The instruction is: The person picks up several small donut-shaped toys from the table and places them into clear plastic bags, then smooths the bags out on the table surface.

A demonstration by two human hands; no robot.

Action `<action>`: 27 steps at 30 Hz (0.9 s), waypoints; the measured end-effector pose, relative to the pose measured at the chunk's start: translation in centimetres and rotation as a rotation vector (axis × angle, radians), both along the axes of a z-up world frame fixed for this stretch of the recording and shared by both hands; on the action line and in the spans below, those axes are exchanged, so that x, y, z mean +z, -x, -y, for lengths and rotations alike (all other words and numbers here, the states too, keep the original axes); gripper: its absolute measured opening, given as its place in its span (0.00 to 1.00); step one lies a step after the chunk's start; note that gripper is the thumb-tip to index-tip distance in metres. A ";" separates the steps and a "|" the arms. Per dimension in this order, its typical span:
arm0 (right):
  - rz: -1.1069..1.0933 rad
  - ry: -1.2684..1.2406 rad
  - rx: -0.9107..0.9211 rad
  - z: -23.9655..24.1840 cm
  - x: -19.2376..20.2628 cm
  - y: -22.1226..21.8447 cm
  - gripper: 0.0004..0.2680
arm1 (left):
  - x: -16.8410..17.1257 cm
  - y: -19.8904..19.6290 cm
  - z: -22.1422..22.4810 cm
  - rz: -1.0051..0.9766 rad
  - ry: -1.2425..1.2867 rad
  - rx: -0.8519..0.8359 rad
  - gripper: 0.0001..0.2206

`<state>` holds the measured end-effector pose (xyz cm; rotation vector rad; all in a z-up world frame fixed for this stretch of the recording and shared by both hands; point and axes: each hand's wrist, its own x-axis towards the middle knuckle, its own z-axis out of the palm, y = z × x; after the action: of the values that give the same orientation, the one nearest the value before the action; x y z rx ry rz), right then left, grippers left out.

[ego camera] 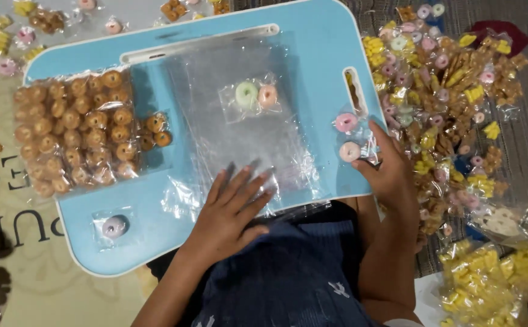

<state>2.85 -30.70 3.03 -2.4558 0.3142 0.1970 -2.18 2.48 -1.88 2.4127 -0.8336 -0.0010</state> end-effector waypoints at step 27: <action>0.411 -1.265 0.311 -5.1 -4.2 10.0 0.01 | 3.1 -0.3 2.2 -0.040 0.291 0.152 0.08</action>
<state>-7.18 -25.61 -1.21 -1.2152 -0.3139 -0.0065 -1.86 0.24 1.17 2.1867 -0.5860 0.1219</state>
